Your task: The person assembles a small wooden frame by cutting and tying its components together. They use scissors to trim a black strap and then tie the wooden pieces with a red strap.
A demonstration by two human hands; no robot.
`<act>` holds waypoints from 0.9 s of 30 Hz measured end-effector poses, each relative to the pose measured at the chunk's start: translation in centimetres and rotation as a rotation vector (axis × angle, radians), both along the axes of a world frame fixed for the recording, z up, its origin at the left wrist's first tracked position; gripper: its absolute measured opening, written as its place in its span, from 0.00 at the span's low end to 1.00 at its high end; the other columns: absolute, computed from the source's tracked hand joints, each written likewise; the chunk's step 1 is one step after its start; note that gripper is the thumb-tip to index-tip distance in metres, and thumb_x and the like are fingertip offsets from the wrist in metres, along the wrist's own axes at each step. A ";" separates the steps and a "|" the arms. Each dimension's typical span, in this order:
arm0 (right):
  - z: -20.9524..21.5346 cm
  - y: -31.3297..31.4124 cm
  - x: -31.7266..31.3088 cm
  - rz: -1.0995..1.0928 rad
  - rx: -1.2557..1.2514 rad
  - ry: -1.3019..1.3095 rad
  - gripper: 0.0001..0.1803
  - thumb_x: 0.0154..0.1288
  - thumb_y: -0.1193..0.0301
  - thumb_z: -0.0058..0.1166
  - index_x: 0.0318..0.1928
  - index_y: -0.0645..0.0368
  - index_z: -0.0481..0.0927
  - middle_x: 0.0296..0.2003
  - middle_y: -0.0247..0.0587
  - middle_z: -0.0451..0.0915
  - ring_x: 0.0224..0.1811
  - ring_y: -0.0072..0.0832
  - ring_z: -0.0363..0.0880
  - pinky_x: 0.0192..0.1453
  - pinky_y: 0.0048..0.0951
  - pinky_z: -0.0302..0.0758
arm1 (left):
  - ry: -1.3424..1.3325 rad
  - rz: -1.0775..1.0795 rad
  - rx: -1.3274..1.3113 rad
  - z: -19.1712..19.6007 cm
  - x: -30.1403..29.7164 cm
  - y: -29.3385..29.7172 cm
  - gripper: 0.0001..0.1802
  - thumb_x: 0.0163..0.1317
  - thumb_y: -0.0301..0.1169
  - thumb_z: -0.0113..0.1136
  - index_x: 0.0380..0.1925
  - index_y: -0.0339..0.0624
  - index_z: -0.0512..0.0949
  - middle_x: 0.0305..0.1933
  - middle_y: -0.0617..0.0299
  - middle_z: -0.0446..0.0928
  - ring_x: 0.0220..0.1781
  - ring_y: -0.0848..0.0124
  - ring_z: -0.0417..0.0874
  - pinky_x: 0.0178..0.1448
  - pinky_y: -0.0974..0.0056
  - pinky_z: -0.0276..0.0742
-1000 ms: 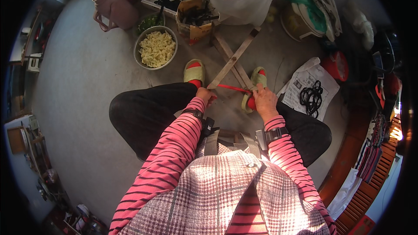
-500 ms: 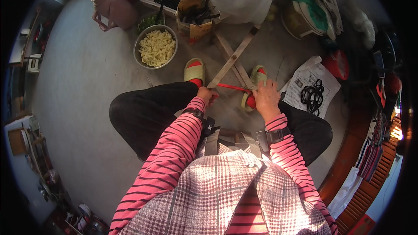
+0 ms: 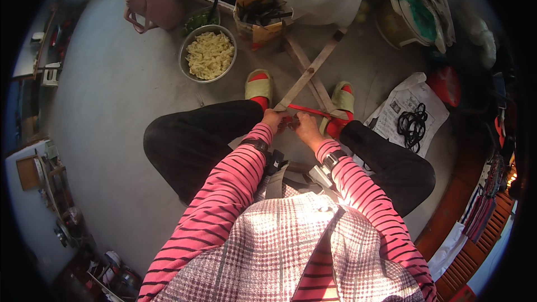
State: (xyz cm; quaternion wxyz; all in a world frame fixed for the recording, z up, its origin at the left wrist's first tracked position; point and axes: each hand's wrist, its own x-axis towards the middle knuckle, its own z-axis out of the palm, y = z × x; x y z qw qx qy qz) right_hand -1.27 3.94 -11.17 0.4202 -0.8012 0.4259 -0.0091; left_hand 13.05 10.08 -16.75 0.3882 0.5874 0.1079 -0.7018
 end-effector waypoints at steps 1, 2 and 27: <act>-0.3 0.0 0.2 -0.011 0.034 -0.010 0.08 0.54 0.74 0.58 0.33 0.66 0.77 0.35 0.61 0.80 0.43 0.55 0.79 0.45 0.51 0.74 | 0.012 0.000 -0.020 0.0 0.1 0.0 0.08 0.59 0.31 0.64 0.37 0.46 0.78 0.31 0.63 0.81 0.28 0.70 0.79 0.31 0.62 0.72; -0.5 0.0 0.4 -0.024 0.081 -0.012 0.08 0.54 0.75 0.58 0.33 0.67 0.77 0.34 0.62 0.80 0.43 0.56 0.79 0.45 0.51 0.74 | 0.026 -0.002 -0.039 -0.1 0.1 0.1 0.08 0.59 0.32 0.64 0.38 0.46 0.78 0.32 0.63 0.81 0.29 0.69 0.79 0.32 0.62 0.72; -0.5 -2.0 1.6 0.053 -0.296 0.045 0.08 0.57 0.73 0.54 0.37 0.59 0.72 0.40 0.50 0.74 0.38 0.54 0.78 0.42 0.49 0.76 | -0.570 -0.513 0.053 -1.7 3.5 0.2 0.04 0.59 0.27 0.62 0.29 0.42 0.76 0.16 0.65 0.68 0.10 0.73 0.63 0.16 0.66 0.61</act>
